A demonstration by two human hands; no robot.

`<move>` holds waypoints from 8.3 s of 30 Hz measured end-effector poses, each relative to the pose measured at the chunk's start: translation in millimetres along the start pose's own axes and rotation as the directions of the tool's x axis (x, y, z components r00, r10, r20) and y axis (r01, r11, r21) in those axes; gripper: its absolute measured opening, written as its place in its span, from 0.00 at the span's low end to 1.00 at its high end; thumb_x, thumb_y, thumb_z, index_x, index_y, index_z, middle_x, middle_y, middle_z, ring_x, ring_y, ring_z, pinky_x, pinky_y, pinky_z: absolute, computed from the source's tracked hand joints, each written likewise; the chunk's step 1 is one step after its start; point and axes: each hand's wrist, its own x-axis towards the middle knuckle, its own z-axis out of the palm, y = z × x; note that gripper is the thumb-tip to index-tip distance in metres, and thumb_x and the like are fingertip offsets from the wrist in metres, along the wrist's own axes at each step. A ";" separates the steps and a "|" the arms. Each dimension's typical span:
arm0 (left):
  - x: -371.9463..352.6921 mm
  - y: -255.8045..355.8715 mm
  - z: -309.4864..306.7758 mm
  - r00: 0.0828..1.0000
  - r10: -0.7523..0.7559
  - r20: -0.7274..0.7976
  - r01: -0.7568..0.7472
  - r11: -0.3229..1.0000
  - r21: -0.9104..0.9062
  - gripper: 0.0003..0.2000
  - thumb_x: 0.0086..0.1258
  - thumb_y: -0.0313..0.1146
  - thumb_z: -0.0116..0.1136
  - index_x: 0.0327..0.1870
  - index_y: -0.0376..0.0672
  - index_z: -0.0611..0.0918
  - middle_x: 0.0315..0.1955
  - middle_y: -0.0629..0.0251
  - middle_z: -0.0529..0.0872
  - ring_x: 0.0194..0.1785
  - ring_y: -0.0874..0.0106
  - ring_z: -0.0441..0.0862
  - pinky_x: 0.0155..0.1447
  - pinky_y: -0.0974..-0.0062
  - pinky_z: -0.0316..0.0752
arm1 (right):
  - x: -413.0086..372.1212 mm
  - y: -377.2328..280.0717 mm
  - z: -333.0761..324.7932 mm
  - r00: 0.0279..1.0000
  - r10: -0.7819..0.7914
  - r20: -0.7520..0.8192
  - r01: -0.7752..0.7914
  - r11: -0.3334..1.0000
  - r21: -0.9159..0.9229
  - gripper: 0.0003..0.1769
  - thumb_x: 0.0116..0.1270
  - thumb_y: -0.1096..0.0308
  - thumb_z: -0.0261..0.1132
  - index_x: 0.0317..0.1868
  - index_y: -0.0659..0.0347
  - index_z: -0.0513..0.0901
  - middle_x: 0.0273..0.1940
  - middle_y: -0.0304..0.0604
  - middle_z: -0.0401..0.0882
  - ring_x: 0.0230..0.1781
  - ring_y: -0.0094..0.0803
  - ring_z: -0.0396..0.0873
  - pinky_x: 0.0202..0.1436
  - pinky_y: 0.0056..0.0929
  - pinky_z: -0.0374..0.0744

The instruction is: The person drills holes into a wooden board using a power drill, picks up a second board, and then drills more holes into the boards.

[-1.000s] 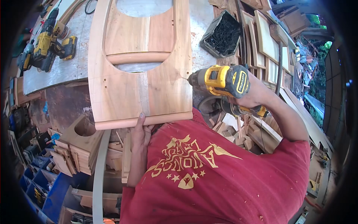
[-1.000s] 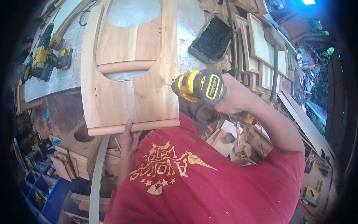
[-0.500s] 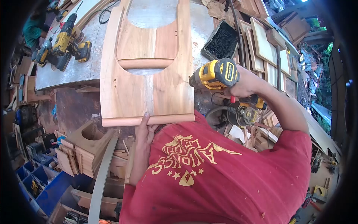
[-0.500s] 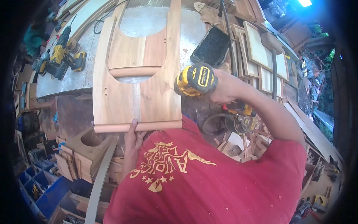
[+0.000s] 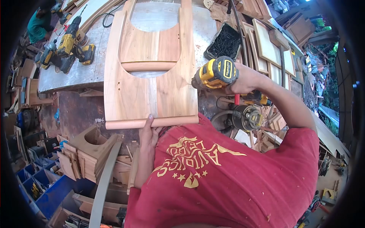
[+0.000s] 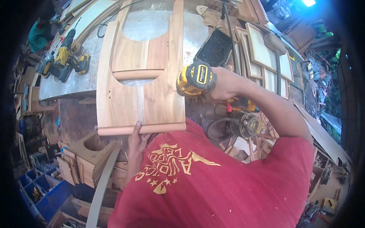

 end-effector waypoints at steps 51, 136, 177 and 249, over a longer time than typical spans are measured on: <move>-8.8 10.4 7.5 0.998 -0.010 -0.063 0.007 0.999 -0.045 0.23 0.75 0.31 0.67 0.63 0.28 0.72 0.52 0.45 0.85 0.52 0.51 0.89 0.56 0.46 0.90 | -15.6 15.7 -11.6 0.992 -0.029 -0.121 0.034 0.999 0.041 0.27 0.57 0.66 0.71 0.59 0.62 0.81 0.50 0.55 0.86 0.52 0.50 0.84 0.60 0.42 0.81; 2.3 75.9 -71.9 0.920 0.349 -0.179 -0.380 0.906 -0.188 0.21 0.83 0.38 0.52 0.67 0.31 0.71 0.60 0.45 0.83 0.57 0.54 0.88 0.58 0.51 0.89 | 18.2 -28.7 -11.8 0.999 -0.037 -0.032 0.045 0.952 0.301 0.28 0.57 0.65 0.77 0.60 0.57 0.85 0.54 0.44 0.88 0.55 0.40 0.85 0.63 0.36 0.81; 7.0 169.3 -89.4 0.991 -0.067 0.112 0.001 0.865 0.501 0.23 0.76 0.45 0.66 0.55 0.29 0.84 0.40 0.53 0.90 0.38 0.68 0.90 0.41 0.72 0.87 | 148.6 -189.0 21.5 0.949 -0.314 0.035 0.311 0.948 0.070 0.19 0.58 0.70 0.75 0.50 0.64 0.82 0.39 0.48 0.86 0.38 0.47 0.86 0.45 0.36 0.84; 8.6 150.6 -88.9 0.998 0.043 -0.046 -0.020 0.908 0.419 0.18 0.72 0.38 0.70 0.46 0.26 0.87 0.32 0.54 0.90 0.32 0.70 0.90 0.36 0.74 0.88 | 157.0 -191.6 -6.8 0.889 -0.439 0.134 0.459 0.842 -0.285 0.19 0.61 0.66 0.72 0.52 0.60 0.83 0.49 0.47 0.84 0.51 0.47 0.82 0.58 0.44 0.80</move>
